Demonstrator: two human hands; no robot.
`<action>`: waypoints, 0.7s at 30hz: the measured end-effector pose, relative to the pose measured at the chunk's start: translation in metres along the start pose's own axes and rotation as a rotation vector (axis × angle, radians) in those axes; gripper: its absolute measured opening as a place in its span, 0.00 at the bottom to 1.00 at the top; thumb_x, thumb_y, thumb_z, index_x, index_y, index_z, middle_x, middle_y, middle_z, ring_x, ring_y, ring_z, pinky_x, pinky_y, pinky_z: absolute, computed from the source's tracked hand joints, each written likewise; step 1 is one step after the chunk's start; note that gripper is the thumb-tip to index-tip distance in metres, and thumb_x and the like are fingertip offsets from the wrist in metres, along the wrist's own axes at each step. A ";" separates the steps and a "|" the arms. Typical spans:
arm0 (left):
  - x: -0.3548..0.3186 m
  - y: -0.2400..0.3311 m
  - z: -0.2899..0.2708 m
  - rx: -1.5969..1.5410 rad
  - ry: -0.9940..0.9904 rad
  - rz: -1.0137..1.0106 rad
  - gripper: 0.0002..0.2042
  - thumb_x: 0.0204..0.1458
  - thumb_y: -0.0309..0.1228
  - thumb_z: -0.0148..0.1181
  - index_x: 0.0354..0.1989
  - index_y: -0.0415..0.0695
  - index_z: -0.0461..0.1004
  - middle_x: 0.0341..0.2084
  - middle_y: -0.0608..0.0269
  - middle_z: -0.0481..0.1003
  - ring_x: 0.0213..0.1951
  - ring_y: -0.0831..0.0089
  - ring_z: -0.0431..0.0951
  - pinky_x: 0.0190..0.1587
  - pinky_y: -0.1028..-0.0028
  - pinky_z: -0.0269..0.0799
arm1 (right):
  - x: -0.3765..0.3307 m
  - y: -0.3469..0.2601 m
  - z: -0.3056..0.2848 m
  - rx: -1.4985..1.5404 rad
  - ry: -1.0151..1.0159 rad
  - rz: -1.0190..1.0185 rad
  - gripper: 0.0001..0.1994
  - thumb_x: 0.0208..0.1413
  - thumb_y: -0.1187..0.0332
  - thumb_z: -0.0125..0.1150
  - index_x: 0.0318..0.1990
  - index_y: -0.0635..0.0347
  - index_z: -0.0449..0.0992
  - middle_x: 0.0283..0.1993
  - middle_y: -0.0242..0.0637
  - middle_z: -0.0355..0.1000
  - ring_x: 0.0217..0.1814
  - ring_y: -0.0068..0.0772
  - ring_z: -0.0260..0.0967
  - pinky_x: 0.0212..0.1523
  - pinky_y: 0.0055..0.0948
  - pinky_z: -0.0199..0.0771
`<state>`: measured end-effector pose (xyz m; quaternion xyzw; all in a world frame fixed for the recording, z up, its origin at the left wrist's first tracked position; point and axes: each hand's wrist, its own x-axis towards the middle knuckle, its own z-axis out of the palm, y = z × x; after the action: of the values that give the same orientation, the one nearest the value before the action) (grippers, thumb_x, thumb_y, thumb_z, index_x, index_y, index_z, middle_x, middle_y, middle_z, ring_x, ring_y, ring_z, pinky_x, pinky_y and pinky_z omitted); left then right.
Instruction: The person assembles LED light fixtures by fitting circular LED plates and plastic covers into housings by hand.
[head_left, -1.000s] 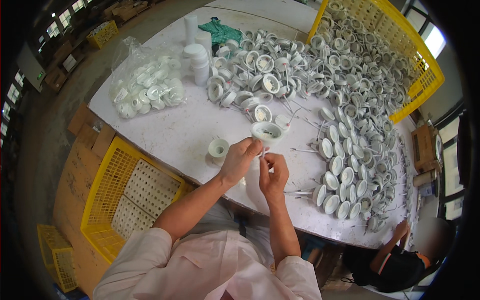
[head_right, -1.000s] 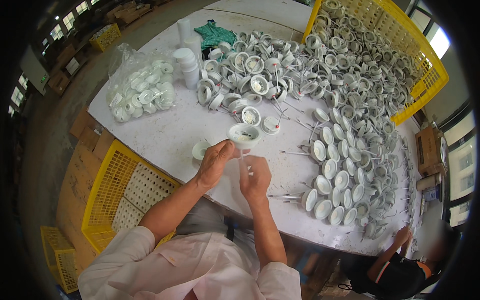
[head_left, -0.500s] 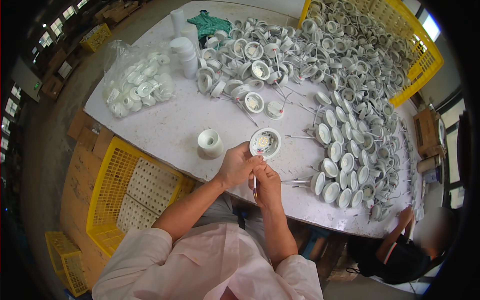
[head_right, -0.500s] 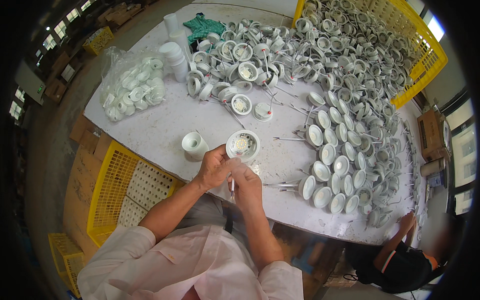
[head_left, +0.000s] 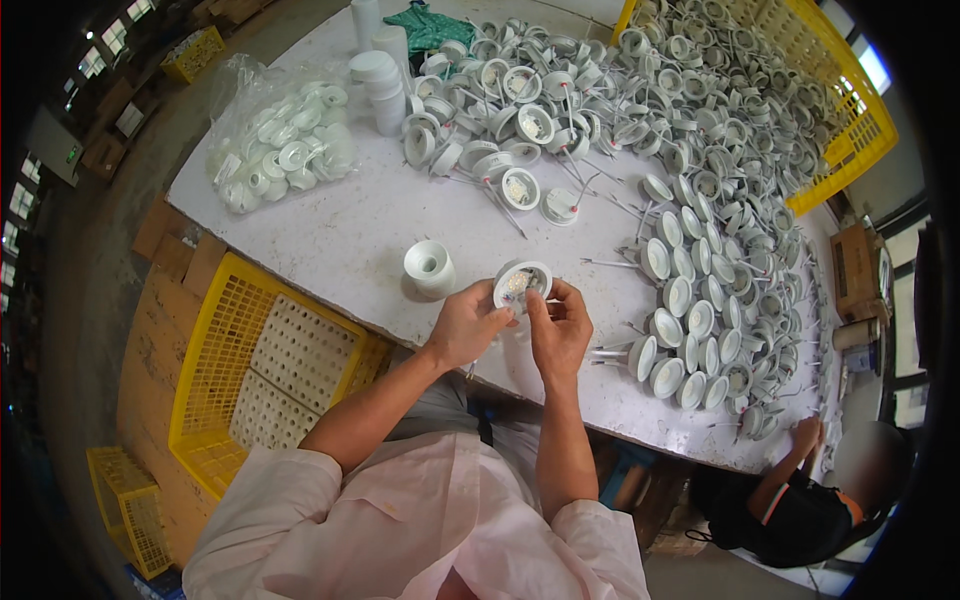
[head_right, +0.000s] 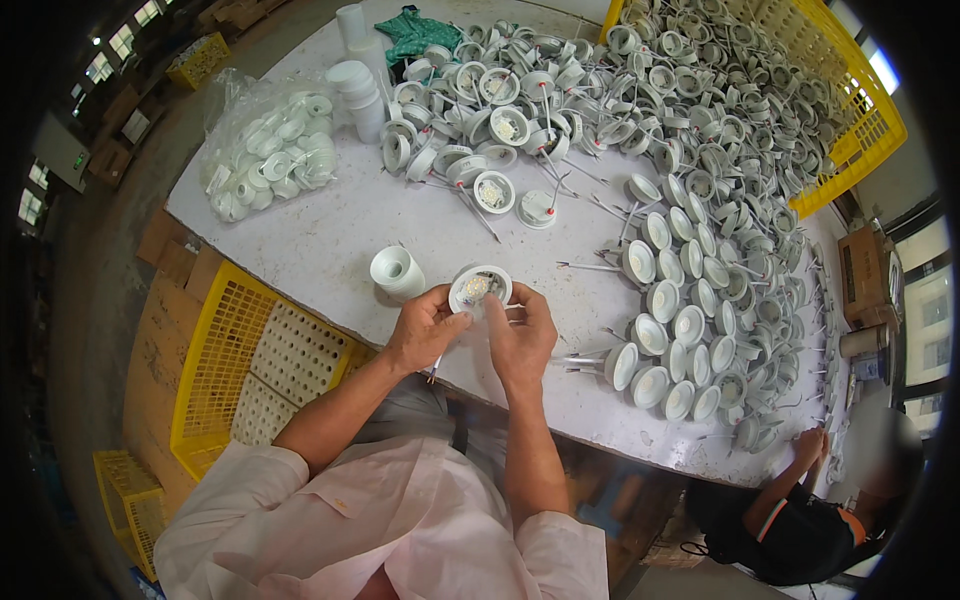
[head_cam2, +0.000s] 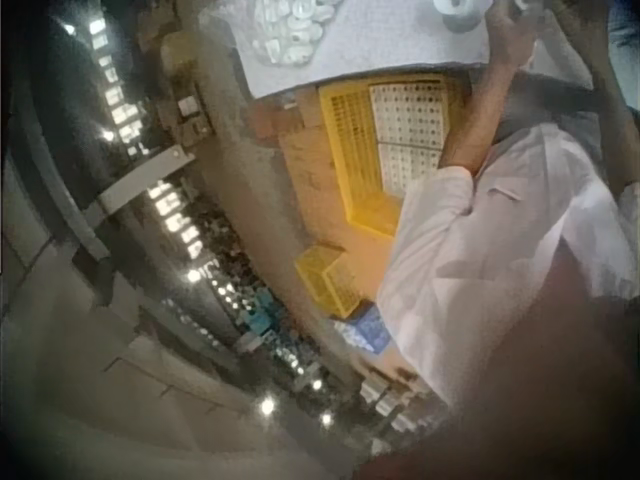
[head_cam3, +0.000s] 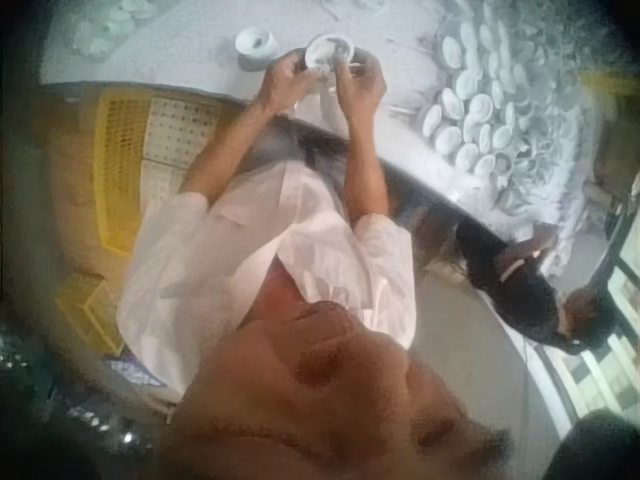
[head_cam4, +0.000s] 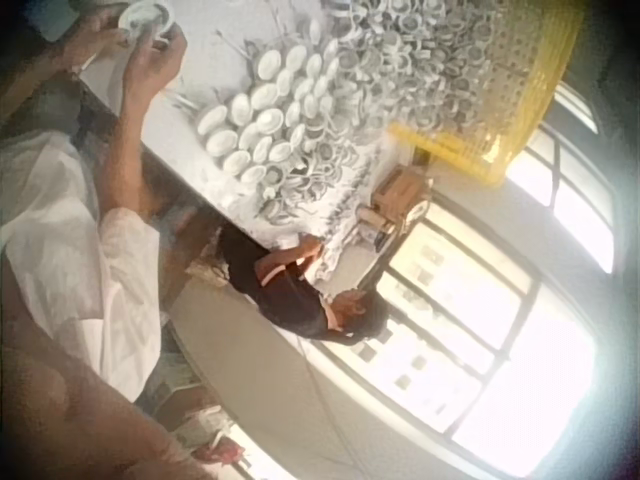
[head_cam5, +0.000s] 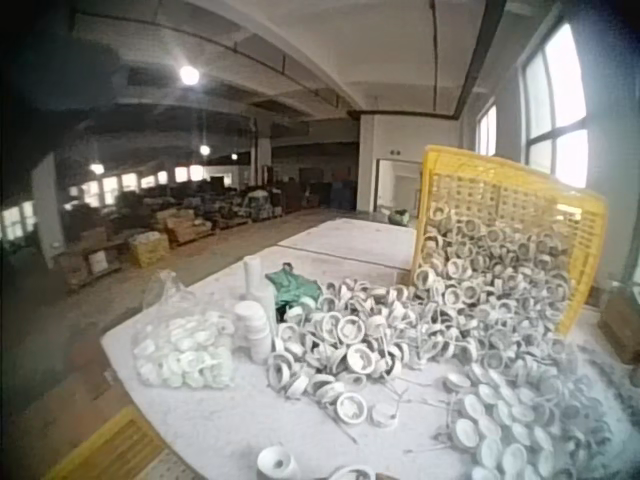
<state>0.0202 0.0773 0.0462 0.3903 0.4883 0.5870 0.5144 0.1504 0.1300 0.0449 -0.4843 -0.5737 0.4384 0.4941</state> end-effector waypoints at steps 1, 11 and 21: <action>-0.004 0.001 0.000 0.005 0.007 -0.011 0.17 0.54 0.23 0.52 0.52 0.31 0.67 0.43 0.58 0.74 0.42 0.76 0.76 0.45 0.75 0.76 | 0.003 0.009 0.004 -0.025 -0.007 -0.015 0.11 0.50 0.72 0.66 0.39 0.67 0.76 0.26 0.32 0.71 0.27 0.19 0.64 0.29 0.22 0.68; -0.044 -0.016 -0.042 0.093 0.100 -0.115 0.15 0.56 0.25 0.55 0.52 0.34 0.68 0.36 0.65 0.74 0.31 0.82 0.73 0.35 0.80 0.72 | -0.014 0.012 0.031 -0.086 -0.255 0.056 0.10 0.51 0.71 0.65 0.39 0.66 0.77 0.27 0.31 0.72 0.29 0.19 0.66 0.31 0.22 0.67; -0.105 -0.033 -0.081 -0.096 0.105 -0.162 0.09 0.55 0.26 0.57 0.42 0.36 0.71 0.26 0.66 0.73 0.25 0.82 0.71 0.29 0.81 0.67 | 0.034 -0.022 0.079 -0.459 -0.561 -0.541 0.34 0.41 0.52 0.71 0.53 0.65 0.72 0.57 0.47 0.64 0.61 0.49 0.59 0.59 0.42 0.64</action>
<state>-0.0329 -0.0405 0.0006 0.2932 0.5157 0.5857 0.5522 0.0682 0.1583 0.0609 -0.2764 -0.8738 0.2691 0.2960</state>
